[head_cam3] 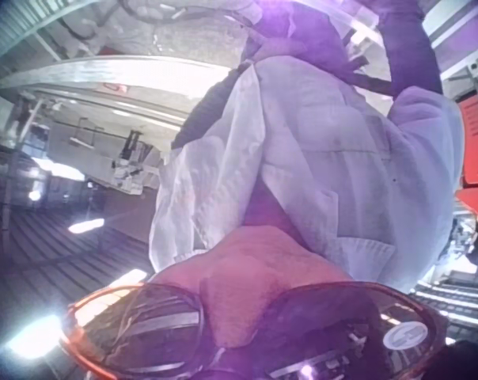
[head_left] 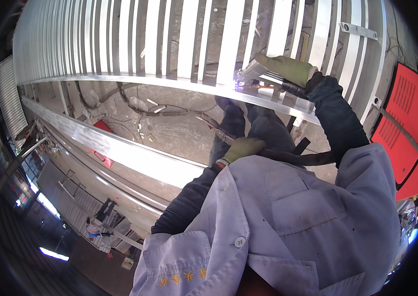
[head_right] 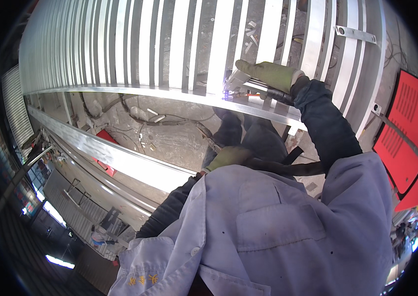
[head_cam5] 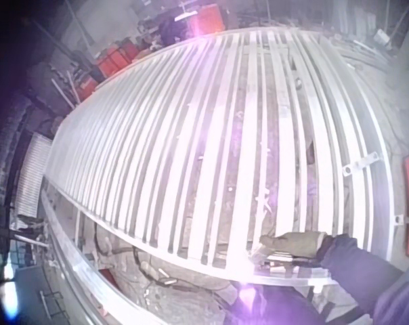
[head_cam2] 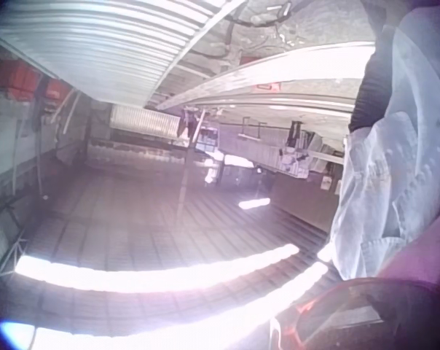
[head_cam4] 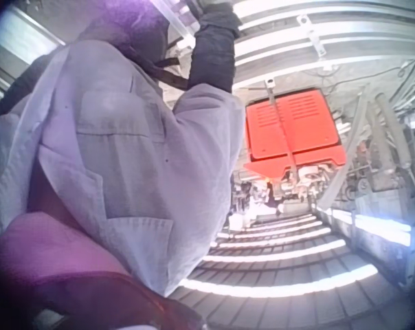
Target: The person welds a metal frame structure using a handheld welding torch. They position the torch along the seams of the frame and apply welds to join the metal components together.
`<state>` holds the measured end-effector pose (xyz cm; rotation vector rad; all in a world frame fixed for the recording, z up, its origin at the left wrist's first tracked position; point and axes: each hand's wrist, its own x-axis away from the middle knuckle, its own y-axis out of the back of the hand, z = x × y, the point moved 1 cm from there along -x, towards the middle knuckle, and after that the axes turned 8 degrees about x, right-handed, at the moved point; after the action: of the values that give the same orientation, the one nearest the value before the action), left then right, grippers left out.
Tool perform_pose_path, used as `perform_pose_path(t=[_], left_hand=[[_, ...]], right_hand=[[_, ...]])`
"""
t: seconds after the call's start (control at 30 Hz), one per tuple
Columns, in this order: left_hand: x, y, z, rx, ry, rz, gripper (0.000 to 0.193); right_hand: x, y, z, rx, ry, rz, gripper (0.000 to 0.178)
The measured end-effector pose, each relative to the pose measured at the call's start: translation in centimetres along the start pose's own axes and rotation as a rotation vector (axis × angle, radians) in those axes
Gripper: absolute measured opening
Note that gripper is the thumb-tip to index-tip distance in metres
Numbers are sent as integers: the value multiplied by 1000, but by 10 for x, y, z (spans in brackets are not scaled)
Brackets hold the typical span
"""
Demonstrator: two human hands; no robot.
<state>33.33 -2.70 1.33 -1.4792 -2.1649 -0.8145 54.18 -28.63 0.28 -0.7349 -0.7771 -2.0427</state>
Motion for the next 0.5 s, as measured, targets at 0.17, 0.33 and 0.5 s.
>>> perform_pose_path(t=[0.17, 0.33, 0.5], left_hand=[[-16, 16, -26, 20, -75, 2, 26], [-25, 12, -31, 8, -32, 102, 30], [-22, 12, -30, 23, -10, 112, 34]], right_hand=[[16, -4, -18, 65, -123, -28, 123], [20, -3, -31, 81, 11, -13, 102], [4, -18, -56, 113, 104, -100, 93]])
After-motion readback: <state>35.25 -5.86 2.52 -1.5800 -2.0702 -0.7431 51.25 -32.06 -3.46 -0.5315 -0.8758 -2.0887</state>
